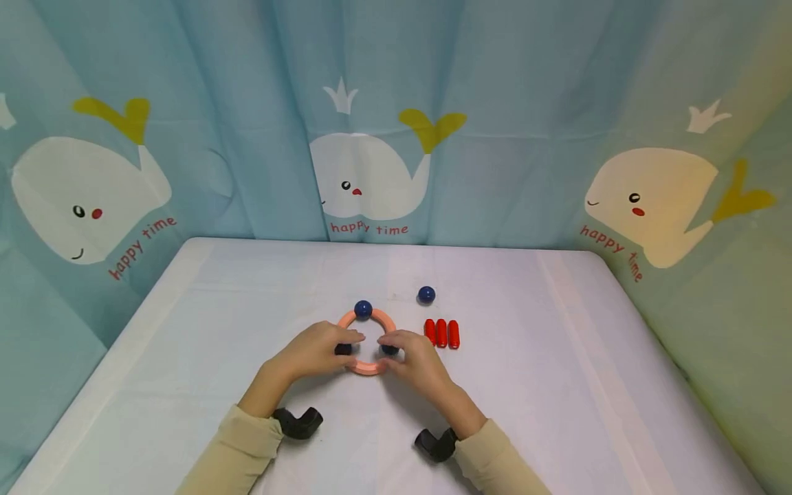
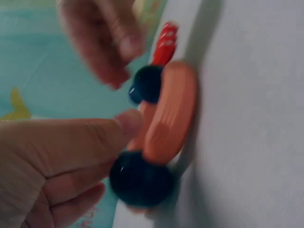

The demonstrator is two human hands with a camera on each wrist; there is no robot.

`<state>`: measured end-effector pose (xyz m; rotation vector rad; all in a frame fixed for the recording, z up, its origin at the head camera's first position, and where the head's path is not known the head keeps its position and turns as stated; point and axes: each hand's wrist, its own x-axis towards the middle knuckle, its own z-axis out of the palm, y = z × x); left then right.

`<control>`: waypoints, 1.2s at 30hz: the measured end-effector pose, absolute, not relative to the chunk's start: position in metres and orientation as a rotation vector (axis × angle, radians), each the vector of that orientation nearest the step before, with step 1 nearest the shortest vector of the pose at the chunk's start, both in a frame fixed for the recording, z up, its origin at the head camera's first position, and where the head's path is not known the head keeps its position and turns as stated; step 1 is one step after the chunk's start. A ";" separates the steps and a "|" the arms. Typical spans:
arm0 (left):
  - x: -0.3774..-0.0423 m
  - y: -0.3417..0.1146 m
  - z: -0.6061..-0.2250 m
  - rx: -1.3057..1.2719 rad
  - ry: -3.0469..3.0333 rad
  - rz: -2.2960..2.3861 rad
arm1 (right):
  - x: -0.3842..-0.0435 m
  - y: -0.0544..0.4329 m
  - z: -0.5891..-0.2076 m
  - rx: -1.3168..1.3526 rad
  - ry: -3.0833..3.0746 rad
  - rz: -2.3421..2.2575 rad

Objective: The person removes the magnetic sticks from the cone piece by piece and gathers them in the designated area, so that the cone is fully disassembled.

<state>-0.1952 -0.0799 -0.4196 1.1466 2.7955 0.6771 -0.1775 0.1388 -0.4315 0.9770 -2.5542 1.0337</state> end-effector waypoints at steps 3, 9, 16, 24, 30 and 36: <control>-0.198 -0.090 -0.417 1.075 2.788 0.685 | -0.174 0.131 -0.433 1.134 -2.608 0.908; -0.199 -0.096 -0.417 1.060 2.756 0.686 | -0.172 0.121 -0.437 1.258 -2.733 0.643; -0.203 -0.096 -0.421 1.047 2.765 0.689 | -0.169 0.124 -0.435 1.219 -2.744 0.611; -0.203 -0.102 -0.426 0.973 2.760 0.811 | -0.162 0.147 -0.438 1.155 -2.728 0.672; -0.204 -0.101 -0.427 1.000 2.733 0.850 | -0.155 0.177 -0.437 1.045 -2.723 0.810; -0.205 -0.104 -0.428 0.944 2.700 0.883 | -0.156 0.209 -0.432 0.838 -2.733 0.947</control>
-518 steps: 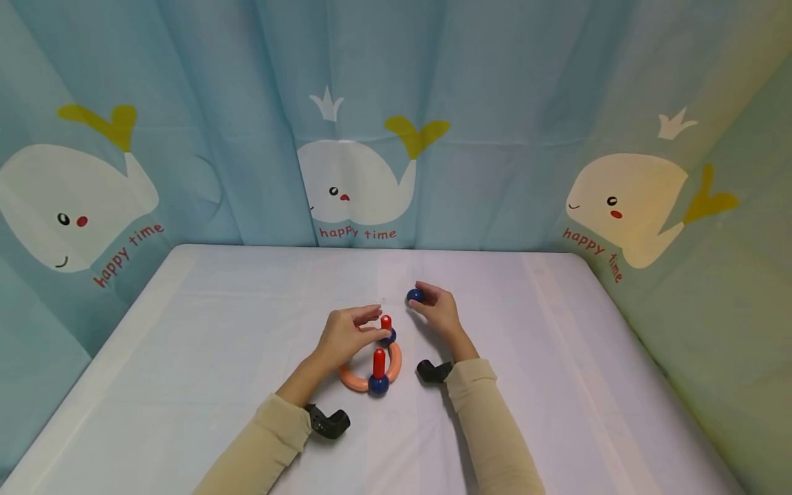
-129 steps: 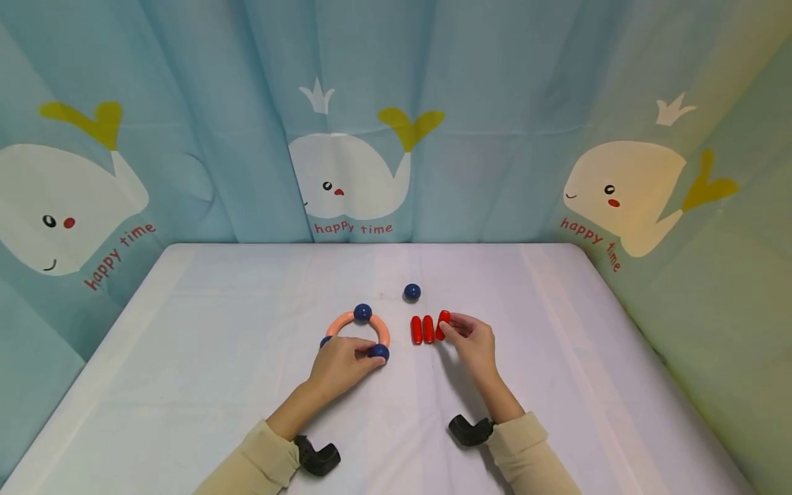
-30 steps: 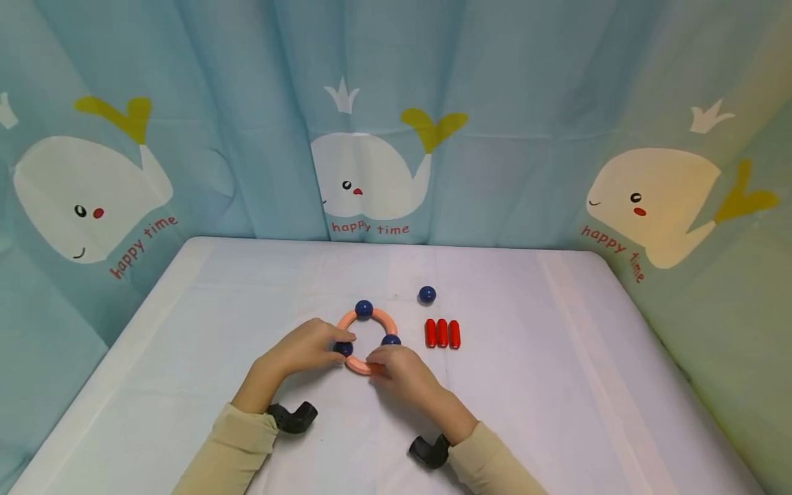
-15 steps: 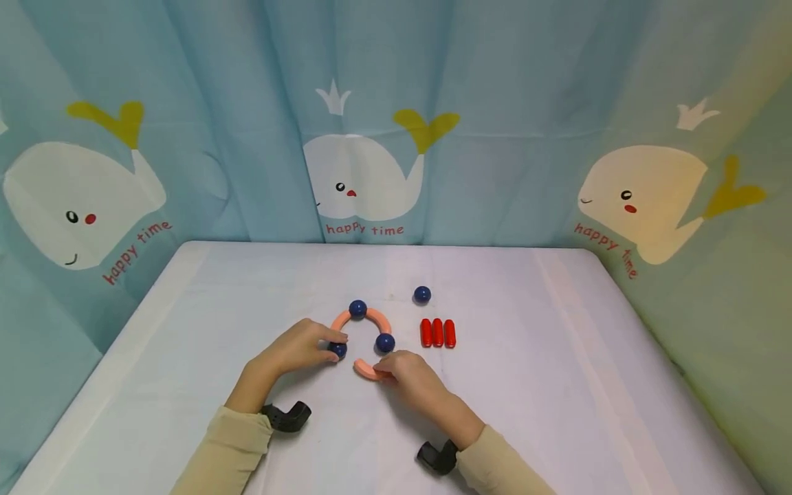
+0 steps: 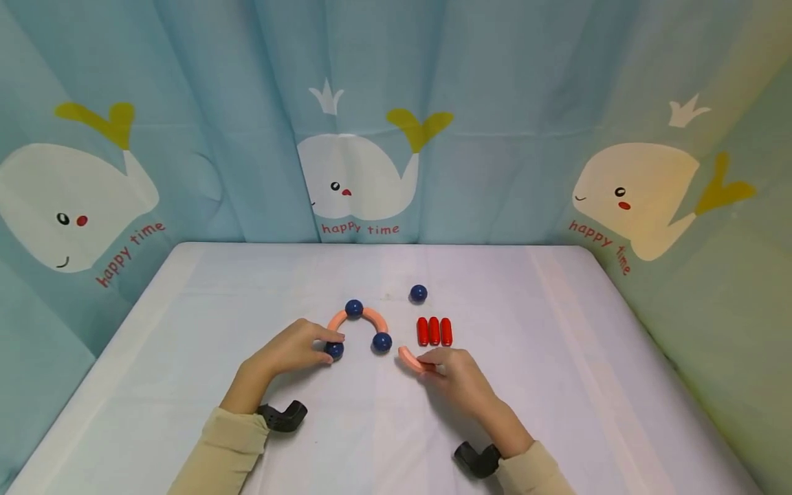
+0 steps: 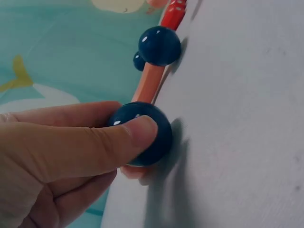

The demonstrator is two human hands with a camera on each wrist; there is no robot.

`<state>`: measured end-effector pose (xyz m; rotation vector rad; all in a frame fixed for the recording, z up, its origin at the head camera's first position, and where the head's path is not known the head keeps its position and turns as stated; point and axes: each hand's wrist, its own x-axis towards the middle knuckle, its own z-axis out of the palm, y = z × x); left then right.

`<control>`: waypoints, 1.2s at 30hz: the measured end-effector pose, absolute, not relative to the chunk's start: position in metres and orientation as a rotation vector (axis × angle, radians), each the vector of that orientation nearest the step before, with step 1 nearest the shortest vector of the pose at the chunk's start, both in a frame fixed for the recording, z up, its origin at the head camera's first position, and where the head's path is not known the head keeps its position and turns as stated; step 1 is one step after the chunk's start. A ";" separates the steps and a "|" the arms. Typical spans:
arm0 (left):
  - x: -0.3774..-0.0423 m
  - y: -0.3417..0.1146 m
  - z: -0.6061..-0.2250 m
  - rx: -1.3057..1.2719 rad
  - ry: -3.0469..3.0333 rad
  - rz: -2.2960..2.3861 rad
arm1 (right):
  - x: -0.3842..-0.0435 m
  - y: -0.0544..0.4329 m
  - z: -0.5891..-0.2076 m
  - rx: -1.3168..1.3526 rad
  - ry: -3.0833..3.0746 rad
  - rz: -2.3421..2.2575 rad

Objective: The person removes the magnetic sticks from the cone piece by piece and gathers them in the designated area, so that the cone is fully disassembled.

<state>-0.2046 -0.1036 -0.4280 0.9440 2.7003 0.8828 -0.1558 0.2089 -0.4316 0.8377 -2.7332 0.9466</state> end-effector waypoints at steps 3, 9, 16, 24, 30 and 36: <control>-0.205 -0.106 -0.429 0.954 2.669 0.909 | -0.160 0.223 -0.429 0.696 -2.712 0.984; -0.205 -0.108 -0.427 0.959 2.666 0.910 | -0.173 0.253 -0.426 0.333 -2.716 1.020; -0.203 -0.109 -0.421 0.920 2.652 0.898 | -0.182 0.262 -0.432 0.133 -2.783 1.034; -0.202 -0.107 -0.421 0.911 2.634 0.893 | -0.188 0.253 -0.433 0.074 -2.831 0.950; -0.203 -0.107 -0.422 0.924 2.649 0.873 | -0.189 0.249 -0.434 0.060 -2.833 0.917; -0.202 -0.107 -0.421 0.913 2.652 0.863 | -0.189 0.243 -0.436 0.073 -2.835 0.915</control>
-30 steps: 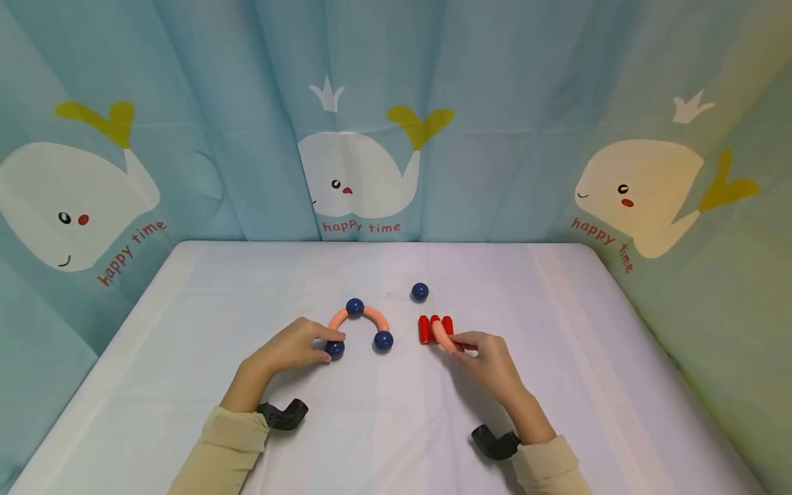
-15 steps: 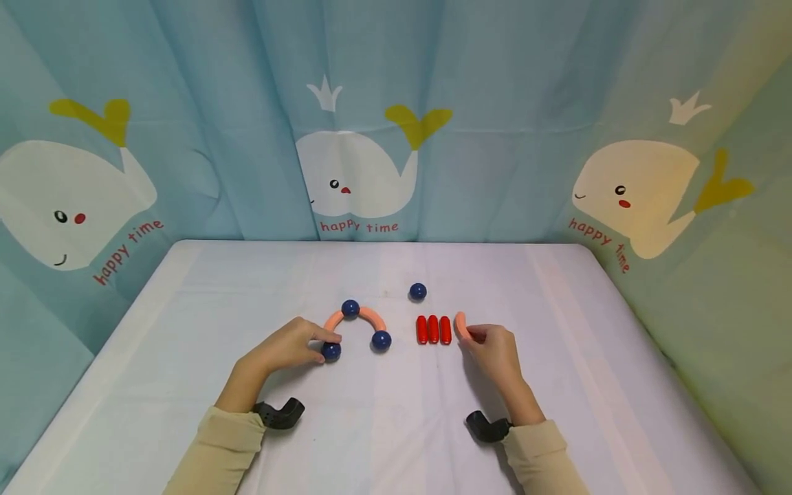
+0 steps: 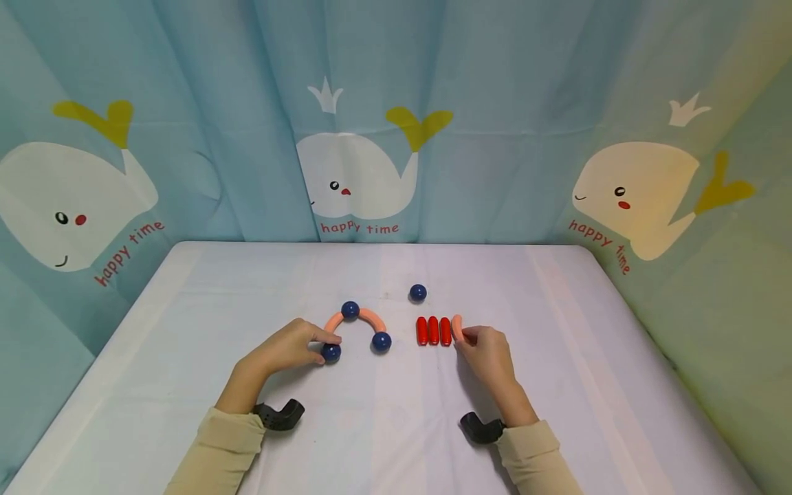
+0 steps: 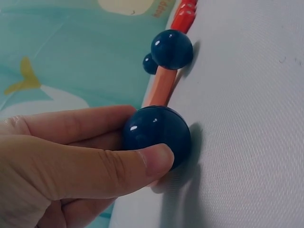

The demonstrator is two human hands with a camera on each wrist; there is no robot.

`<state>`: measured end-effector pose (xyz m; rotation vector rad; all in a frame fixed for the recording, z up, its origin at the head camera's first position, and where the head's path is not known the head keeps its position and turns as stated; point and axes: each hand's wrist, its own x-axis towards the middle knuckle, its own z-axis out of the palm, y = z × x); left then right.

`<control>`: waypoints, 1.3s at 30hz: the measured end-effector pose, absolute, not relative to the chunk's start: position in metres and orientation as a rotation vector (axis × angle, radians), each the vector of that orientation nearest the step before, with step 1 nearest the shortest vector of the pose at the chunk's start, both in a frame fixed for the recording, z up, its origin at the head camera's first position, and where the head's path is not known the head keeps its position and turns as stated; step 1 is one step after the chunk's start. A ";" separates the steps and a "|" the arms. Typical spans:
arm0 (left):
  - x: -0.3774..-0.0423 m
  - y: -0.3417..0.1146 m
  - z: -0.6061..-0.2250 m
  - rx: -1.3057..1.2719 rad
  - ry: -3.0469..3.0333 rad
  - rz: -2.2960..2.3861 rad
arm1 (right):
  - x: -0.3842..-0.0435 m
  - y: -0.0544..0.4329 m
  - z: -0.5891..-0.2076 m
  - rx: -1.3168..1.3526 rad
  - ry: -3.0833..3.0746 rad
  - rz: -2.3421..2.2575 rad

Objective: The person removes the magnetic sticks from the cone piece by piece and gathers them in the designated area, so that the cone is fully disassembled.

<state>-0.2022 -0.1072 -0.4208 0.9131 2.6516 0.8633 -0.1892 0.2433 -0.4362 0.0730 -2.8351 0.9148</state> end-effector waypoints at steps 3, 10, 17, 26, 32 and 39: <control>-0.201 -0.106 -0.420 0.902 2.646 0.866 | -0.189 0.242 -0.437 0.081 -2.835 0.913; -0.200 -0.102 -0.420 0.942 2.669 0.829 | -0.186 0.240 -0.431 0.054 -2.859 0.890; -0.196 -0.089 -0.421 0.987 2.720 0.750 | -0.174 0.223 -0.413 0.195 -2.752 0.875; -0.195 -0.080 -0.422 1.007 2.737 0.721 | -0.165 0.176 -0.417 0.410 -2.711 1.024; -0.192 -0.075 -0.421 1.071 2.762 0.685 | -0.163 0.152 -0.424 0.537 -2.743 1.069; -0.189 -0.068 -0.421 1.108 2.818 0.586 | -0.164 0.135 -0.430 0.643 -2.769 1.166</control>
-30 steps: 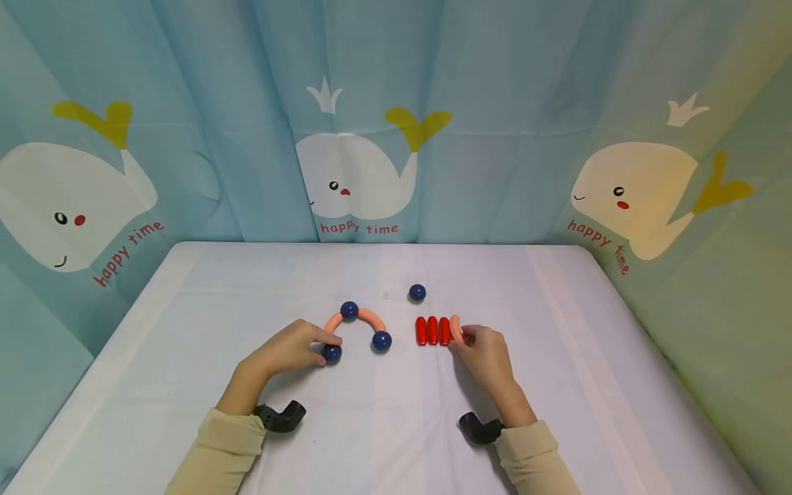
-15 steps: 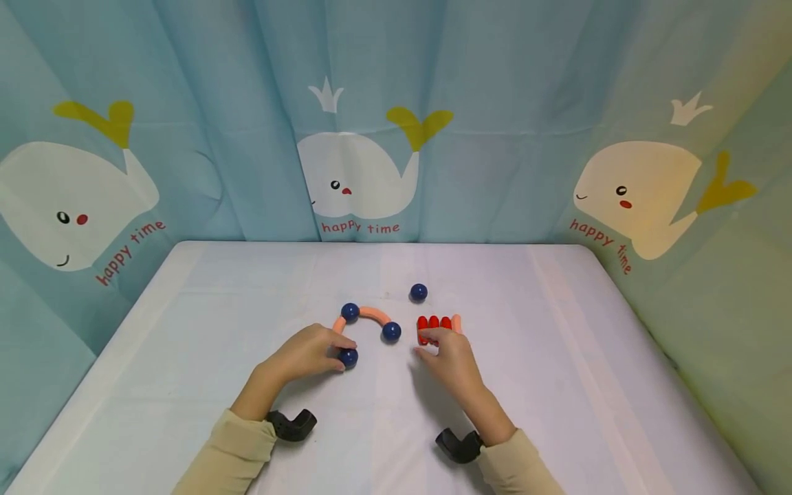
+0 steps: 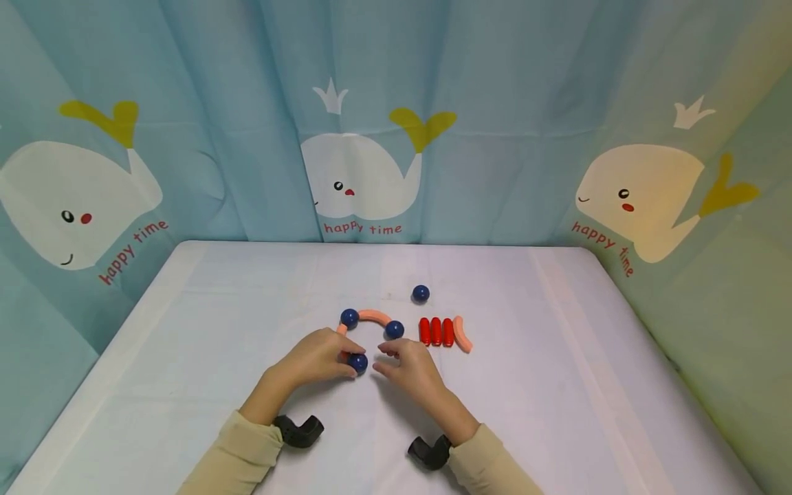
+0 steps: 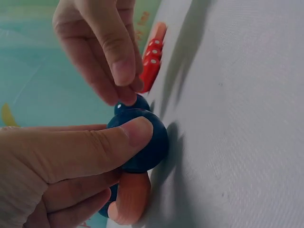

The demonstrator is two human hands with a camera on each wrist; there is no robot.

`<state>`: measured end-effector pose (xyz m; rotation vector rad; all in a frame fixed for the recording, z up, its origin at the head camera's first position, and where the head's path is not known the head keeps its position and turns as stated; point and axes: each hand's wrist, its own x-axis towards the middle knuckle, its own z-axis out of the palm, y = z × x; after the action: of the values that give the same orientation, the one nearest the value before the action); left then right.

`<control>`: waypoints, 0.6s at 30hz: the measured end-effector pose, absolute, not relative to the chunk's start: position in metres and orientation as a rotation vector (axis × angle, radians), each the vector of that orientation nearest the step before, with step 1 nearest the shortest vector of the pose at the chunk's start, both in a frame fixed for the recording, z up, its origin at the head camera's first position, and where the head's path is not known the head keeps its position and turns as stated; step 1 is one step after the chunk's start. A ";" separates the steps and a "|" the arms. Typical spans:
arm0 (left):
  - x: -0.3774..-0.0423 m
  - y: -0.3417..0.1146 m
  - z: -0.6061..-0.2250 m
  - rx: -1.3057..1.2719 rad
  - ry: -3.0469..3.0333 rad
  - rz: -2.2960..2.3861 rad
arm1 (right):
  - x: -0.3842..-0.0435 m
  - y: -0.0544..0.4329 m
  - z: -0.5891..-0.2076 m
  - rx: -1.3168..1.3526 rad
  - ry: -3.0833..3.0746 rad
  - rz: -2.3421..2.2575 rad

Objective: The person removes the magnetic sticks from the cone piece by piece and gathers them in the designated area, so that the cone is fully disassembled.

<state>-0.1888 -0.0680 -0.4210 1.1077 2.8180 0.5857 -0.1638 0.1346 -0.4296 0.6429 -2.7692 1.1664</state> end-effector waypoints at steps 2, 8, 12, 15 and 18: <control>-0.188 -0.066 -0.421 1.114 2.827 0.566 | -0.163 0.133 -0.430 0.644 -2.782 1.196; -0.188 -0.064 -0.423 1.173 2.820 0.578 | -0.163 0.132 -0.432 0.660 -2.786 1.240; -0.190 -0.068 -0.424 1.185 2.792 0.591 | -0.164 0.131 -0.435 0.716 -2.775 1.262; -0.191 -0.074 -0.423 1.163 2.797 0.587 | -0.165 0.128 -0.437 0.752 -2.775 1.288; -0.194 -0.078 -0.424 1.171 2.813 0.574 | -0.166 0.124 -0.438 0.770 -2.773 1.312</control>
<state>-0.1936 -0.0779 -0.4245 1.1706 2.8134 0.5736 -0.1662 0.1239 -0.4384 0.7701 -2.7729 1.3116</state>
